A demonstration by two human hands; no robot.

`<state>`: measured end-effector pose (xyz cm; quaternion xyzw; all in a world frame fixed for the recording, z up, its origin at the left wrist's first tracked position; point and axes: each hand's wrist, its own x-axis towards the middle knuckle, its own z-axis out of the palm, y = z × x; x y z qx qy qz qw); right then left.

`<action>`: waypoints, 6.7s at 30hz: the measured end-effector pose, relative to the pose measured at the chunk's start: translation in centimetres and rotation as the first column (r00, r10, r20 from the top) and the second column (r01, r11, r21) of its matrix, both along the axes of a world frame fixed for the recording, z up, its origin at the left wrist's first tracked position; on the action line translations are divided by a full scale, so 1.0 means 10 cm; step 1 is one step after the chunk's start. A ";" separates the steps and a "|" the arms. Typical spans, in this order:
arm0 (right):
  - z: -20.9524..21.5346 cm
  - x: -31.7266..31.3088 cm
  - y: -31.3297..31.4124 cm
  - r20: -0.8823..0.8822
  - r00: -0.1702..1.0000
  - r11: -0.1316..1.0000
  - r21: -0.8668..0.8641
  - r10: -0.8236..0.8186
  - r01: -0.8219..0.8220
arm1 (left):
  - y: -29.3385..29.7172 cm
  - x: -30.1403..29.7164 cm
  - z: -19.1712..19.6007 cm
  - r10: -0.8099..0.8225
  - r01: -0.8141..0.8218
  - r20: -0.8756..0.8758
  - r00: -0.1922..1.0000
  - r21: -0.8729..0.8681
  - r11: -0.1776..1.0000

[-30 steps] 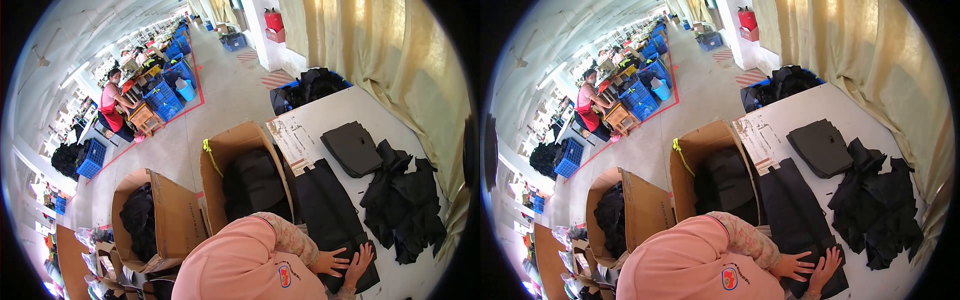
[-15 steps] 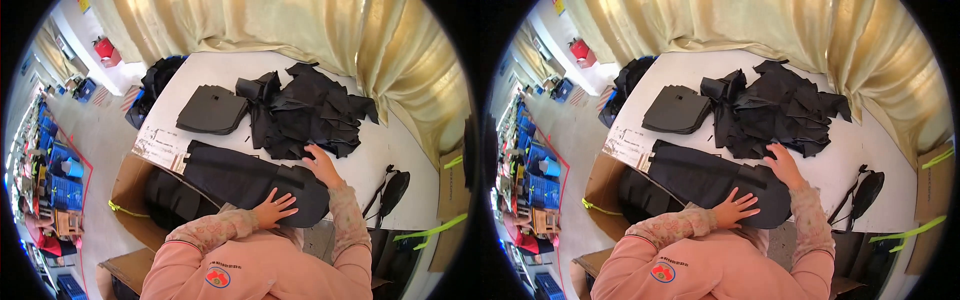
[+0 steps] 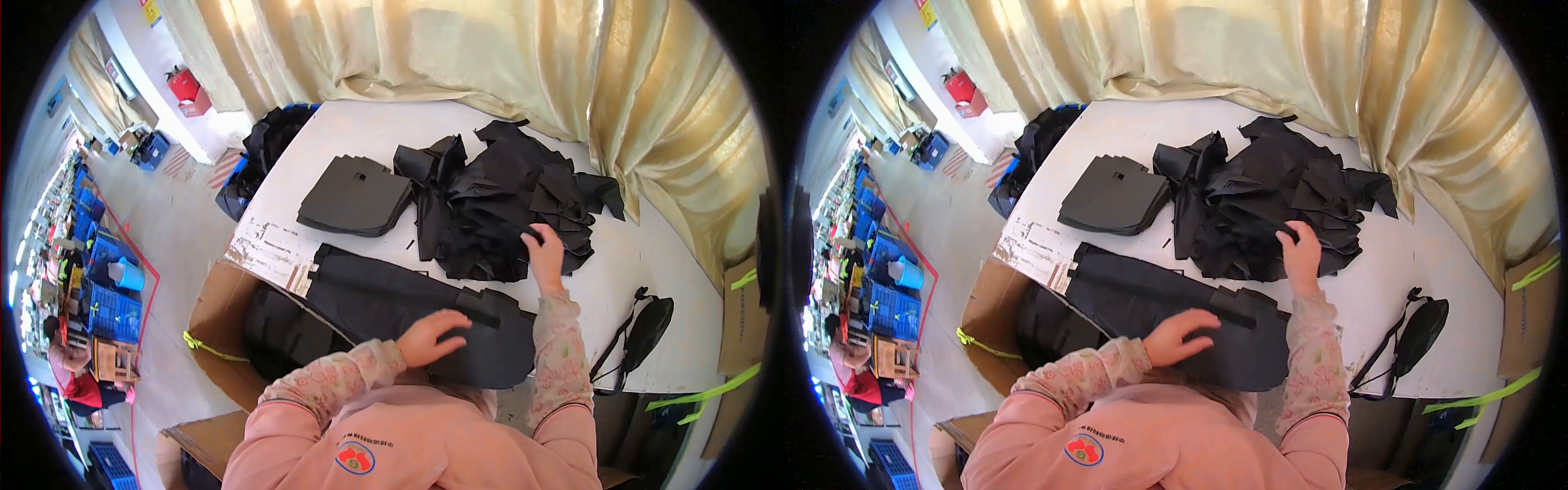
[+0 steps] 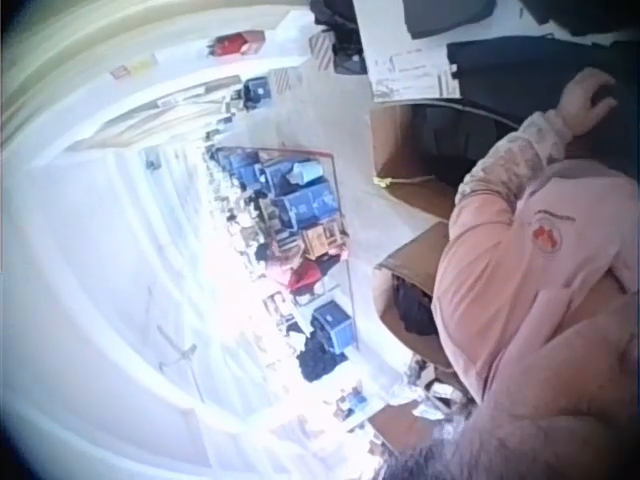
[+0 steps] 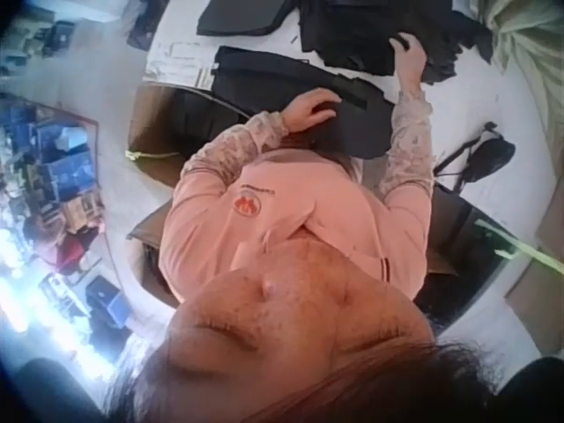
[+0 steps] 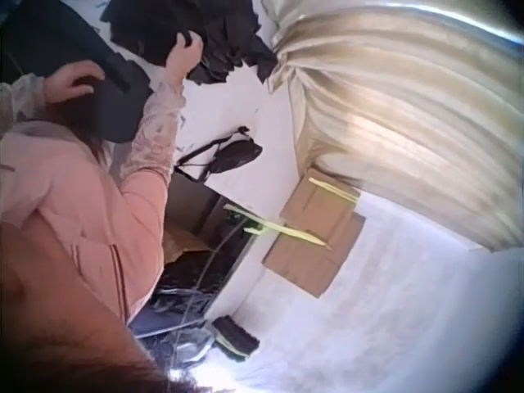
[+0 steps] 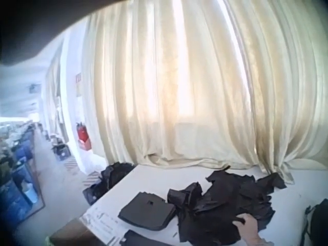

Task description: The recorder is sorting and organizing black fabric pieces on a workstation in a garment factory.

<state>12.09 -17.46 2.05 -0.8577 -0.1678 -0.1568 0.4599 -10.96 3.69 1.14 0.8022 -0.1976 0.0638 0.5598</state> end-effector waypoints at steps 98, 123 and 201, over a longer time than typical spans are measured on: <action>1.55 -2.16 1.09 0.130 0.705 0.688 -0.395 0.698 -0.609 | 0.72 -0.11 0.70 0.491 -0.613 0.511 0.705 0.092 0.785; 2.03 -2.16 0.61 0.220 0.610 0.639 -0.093 0.761 -0.764 | 1.88 -0.05 1.58 0.455 -0.794 0.658 0.600 0.425 0.434; 0.98 -1.98 -0.86 -0.803 0.254 0.774 0.353 0.539 -0.526 | 2.77 0.14 0.36 0.216 0.115 -0.487 0.847 0.562 0.819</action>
